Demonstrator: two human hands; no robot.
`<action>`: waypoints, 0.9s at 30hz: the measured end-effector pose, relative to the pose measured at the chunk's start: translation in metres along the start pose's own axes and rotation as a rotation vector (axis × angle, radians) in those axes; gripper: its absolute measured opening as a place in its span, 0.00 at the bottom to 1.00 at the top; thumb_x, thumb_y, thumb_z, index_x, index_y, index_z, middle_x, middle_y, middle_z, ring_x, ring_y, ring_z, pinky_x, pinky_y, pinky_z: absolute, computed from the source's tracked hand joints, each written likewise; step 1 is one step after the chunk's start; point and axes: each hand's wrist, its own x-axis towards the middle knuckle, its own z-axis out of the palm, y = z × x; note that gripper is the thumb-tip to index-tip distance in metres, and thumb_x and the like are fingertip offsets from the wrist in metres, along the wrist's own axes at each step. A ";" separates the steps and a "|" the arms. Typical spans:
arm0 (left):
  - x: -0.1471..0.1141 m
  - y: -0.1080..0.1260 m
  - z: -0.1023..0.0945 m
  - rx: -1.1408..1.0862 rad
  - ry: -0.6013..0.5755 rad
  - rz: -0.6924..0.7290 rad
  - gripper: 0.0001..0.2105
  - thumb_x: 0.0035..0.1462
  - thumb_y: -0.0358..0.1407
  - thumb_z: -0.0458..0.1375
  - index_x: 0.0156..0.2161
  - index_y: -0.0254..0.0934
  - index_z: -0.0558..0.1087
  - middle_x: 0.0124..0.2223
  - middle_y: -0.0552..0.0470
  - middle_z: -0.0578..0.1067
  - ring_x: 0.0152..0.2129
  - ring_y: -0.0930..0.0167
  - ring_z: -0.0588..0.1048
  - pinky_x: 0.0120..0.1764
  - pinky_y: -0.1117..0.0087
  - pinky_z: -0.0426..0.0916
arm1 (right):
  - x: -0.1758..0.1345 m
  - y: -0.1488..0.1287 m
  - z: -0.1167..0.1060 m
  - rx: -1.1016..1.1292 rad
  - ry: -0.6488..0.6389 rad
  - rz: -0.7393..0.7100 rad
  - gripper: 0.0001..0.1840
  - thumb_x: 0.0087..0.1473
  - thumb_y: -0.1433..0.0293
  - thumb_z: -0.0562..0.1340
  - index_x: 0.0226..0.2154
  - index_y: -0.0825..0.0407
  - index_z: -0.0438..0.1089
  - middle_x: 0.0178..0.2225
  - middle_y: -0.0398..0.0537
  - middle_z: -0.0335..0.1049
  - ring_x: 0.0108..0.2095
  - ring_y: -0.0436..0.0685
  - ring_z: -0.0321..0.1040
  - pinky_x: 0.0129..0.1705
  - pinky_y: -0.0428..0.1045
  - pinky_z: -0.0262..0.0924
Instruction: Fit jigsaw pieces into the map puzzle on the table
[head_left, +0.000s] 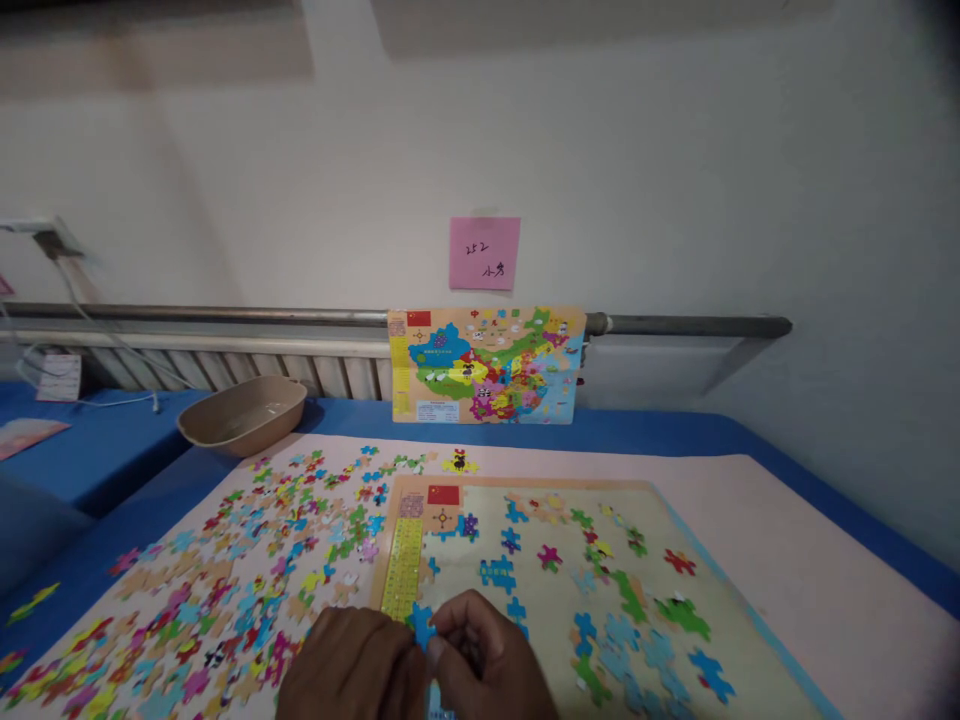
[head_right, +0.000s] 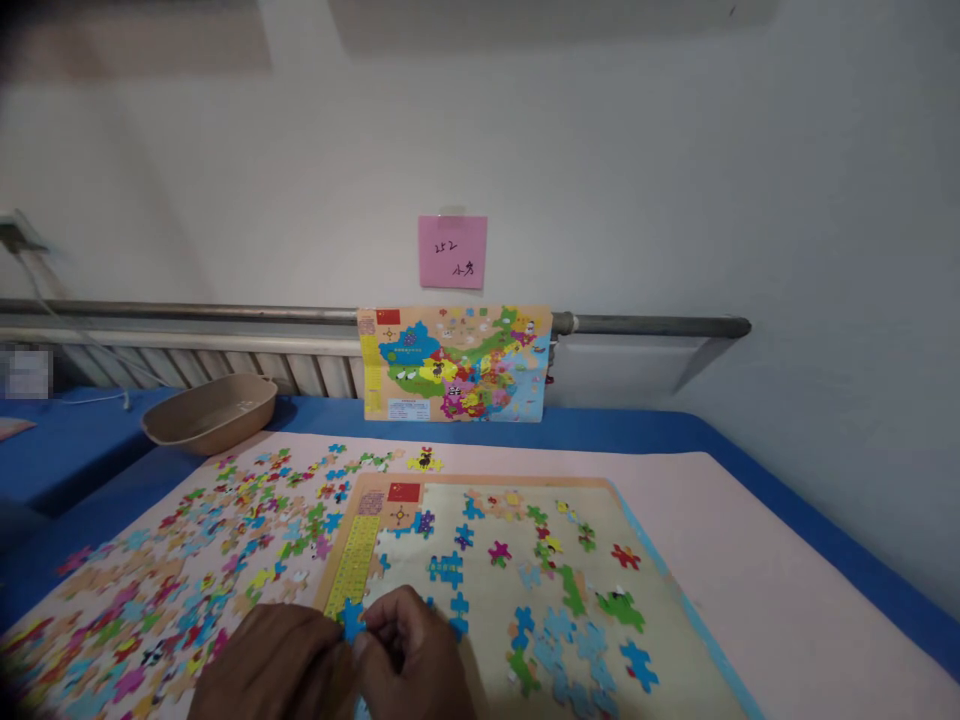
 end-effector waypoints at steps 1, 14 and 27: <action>0.000 0.002 0.000 0.002 -0.009 -0.011 0.06 0.62 0.25 0.57 0.38 0.39 0.71 0.28 0.56 0.74 0.24 0.73 0.73 0.29 0.69 0.66 | -0.001 -0.001 0.000 0.003 0.005 0.005 0.07 0.51 0.65 0.64 0.31 0.51 0.68 0.23 0.39 0.60 0.25 0.51 0.57 0.30 0.46 0.54; -0.002 0.014 0.002 -0.039 -0.017 -0.073 0.08 0.61 0.24 0.57 0.34 0.40 0.68 0.26 0.56 0.70 0.23 0.71 0.69 0.29 0.66 0.61 | 0.000 -0.010 -0.002 0.086 -0.012 0.008 0.12 0.54 0.59 0.64 0.33 0.51 0.68 0.24 0.41 0.63 0.26 0.52 0.59 0.30 0.47 0.55; 0.001 0.019 -0.001 -0.161 -0.017 -0.210 0.08 0.65 0.25 0.53 0.38 0.39 0.72 0.30 0.53 0.75 0.27 0.71 0.73 0.31 0.66 0.63 | 0.003 -0.015 -0.013 -0.105 -0.007 -0.072 0.18 0.59 0.56 0.61 0.40 0.53 0.75 0.31 0.48 0.68 0.33 0.57 0.63 0.37 0.50 0.59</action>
